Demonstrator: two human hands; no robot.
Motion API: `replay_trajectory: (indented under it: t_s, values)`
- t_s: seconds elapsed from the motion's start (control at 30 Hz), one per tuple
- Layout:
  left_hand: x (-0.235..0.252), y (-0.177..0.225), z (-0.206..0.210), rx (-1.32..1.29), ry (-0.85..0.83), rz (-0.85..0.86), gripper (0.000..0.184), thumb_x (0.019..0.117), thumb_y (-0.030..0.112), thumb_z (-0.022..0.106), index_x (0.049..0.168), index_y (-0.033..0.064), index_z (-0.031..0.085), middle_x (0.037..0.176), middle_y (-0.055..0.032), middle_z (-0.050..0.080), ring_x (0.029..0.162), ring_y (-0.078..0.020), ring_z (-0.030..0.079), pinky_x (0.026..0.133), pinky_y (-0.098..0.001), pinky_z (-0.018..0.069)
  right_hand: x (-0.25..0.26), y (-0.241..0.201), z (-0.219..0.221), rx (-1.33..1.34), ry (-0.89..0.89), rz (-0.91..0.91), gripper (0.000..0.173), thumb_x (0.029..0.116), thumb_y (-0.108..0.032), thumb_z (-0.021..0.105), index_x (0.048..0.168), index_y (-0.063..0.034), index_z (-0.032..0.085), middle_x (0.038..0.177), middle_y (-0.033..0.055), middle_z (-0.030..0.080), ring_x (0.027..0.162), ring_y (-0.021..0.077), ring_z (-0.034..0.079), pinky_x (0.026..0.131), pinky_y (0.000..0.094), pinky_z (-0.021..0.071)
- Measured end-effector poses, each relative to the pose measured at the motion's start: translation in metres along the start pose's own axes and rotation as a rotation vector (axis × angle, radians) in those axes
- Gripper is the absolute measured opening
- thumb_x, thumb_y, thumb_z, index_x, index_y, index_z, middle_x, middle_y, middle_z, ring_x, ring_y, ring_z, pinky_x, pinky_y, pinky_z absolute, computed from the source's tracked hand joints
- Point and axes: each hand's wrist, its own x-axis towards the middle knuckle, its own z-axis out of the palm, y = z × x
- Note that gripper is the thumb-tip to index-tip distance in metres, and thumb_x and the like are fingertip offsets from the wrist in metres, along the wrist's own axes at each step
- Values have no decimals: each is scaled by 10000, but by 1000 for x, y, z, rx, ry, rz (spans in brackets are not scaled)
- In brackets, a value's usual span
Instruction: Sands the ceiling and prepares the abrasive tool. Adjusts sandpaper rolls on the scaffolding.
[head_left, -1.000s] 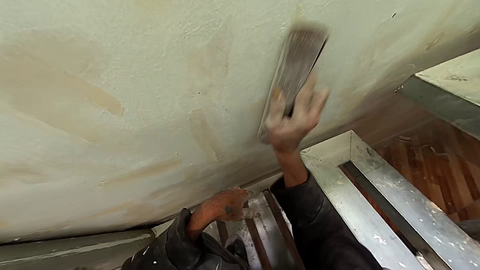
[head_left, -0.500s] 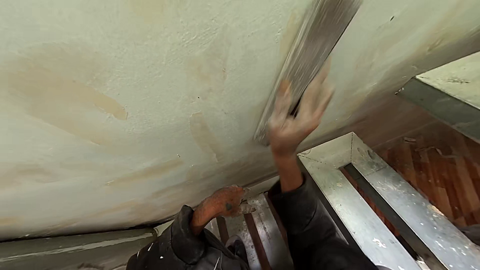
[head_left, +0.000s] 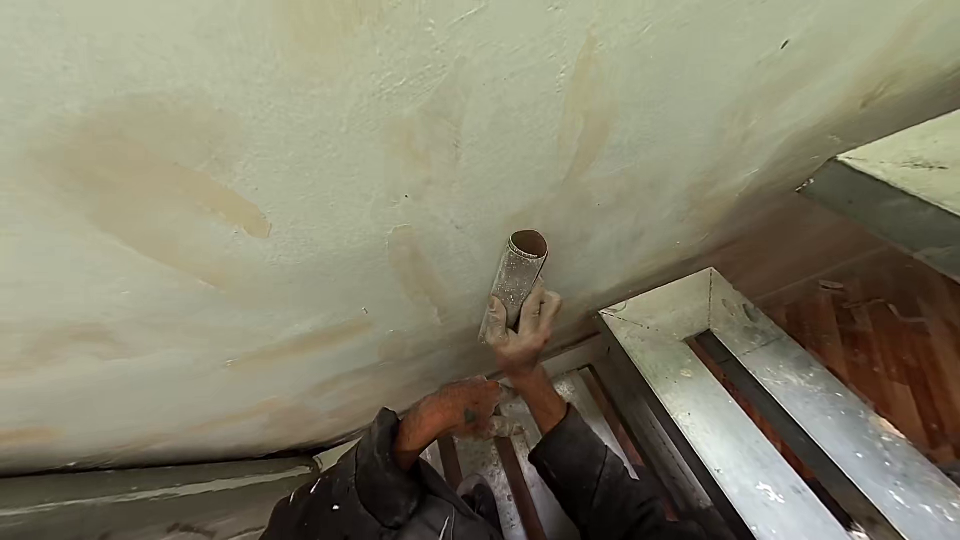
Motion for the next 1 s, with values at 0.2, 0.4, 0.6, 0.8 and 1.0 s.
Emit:
replay_trajectory:
  t_s: [0.2, 0.4, 0.6, 0.8, 1.0]
  values:
    - [-11, 0, 3, -76, -21, 45, 519, 1029, 392, 579, 1394, 22, 583, 1185, -232, 684, 1083, -377, 665, 971, -574, 492, 142, -39, -17, 13, -75, 27, 630, 983, -205, 663, 1435, 169, 434, 1163, 276, 512, 1050, 273, 575, 903, 282, 501]
    - [-2, -7, 1, -21, -46, -45, 560, 1035, 406, 571, 1453, 35, 535, 1235, -258, 656, 1149, -409, 631, 1003, -588, 462, 13, 1, 0, 51, 11, 42, 568, 907, -331, 670, 1299, 72, 589, 1052, 188, 599, 890, 184, 628, 770, 275, 551]
    - [-7, -11, 3, -53, -85, -34, 564, 1035, 420, 561, 1449, 38, 537, 1276, -245, 647, 1191, -394, 620, 1032, -580, 452, 155, -37, -22, 60, -70, 137, 623, 994, -195, 648, 1465, 141, 417, 1206, 274, 515, 1092, 272, 571, 927, 290, 499]
    - [6, -15, -2, -52, -75, -93, 560, 1028, 412, 580, 1461, 60, 534, 1258, -247, 650, 1162, -400, 627, 1012, -597, 457, 38, 0, -4, 151, 12, 80, 490, 953, -302, 641, 1269, 72, 620, 998, 167, 602, 873, 149, 627, 785, 250, 550]
    - [3, -1, -5, -44, -91, -60, 556, 1035, 409, 566, 1428, 16, 547, 1286, -259, 635, 1210, -409, 604, 1040, -589, 441, 170, -27, -29, 85, -137, 119, 597, 1076, -211, 468, 1528, 140, 298, 1234, 333, 499, 1132, 334, 543, 970, 334, 464]
